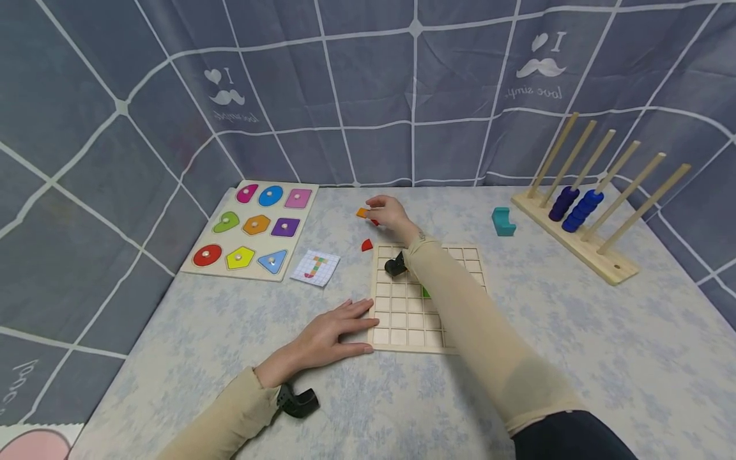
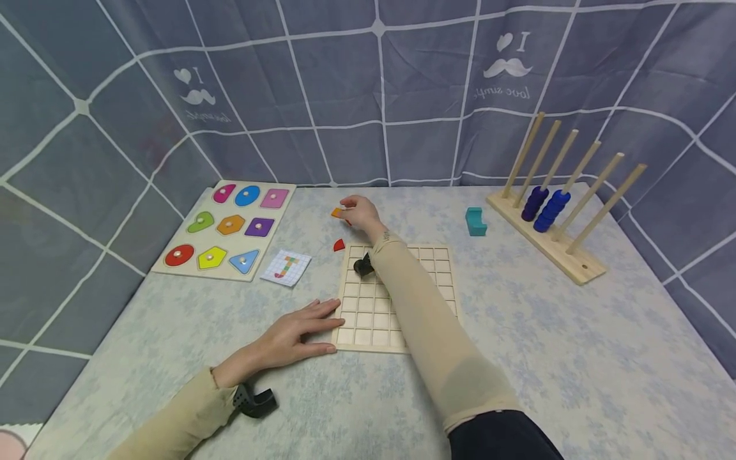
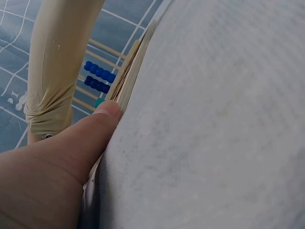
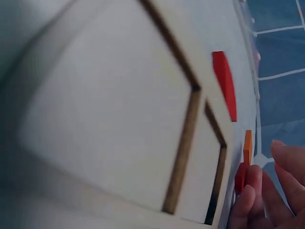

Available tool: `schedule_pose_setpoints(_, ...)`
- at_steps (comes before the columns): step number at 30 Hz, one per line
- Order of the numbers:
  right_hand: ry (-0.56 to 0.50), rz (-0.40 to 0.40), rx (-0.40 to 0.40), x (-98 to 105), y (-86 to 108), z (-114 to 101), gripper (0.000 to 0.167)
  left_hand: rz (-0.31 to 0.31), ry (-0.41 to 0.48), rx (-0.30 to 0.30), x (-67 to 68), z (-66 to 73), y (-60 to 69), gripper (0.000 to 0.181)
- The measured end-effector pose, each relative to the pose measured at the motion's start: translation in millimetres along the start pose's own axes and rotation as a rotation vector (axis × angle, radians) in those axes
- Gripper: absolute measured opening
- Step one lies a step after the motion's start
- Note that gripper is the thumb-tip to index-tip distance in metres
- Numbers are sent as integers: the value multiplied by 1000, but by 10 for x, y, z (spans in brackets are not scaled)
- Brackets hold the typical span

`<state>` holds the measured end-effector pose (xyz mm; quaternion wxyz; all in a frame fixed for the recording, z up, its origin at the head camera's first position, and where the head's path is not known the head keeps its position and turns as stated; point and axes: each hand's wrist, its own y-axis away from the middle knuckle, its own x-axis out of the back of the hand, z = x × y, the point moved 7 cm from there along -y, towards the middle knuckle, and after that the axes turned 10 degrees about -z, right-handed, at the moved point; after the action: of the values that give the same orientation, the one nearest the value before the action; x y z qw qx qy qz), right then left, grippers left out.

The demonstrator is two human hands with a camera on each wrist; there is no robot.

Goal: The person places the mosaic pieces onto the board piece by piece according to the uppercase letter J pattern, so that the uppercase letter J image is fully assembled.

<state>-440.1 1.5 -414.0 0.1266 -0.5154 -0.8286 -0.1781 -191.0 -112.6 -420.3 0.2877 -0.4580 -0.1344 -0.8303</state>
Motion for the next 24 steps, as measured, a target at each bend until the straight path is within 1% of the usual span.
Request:
schedule_pose_setpoints(7,209,-108,1,-90,-3,-37,43,-5,-5,-1,-1,-1,-8,51)
schedule_pose_setpoints(13,273,-154,5,-140,23,-84,42,5,-4,-7,-1,-3,-2,50)
schedule_pose_setpoints(15,287,-148,13,-147,39,-107,39,9,-9,-11,1,1,0,50)
schedule_pose_setpoints(19,330,-107,31,-146,67,-153,30,14,-15,-17,1,-1,2,50)
schedule_pose_setpoints(24,325,-68,23,-132,100,-180,18,11,-12,-17,1,-4,-5,51)
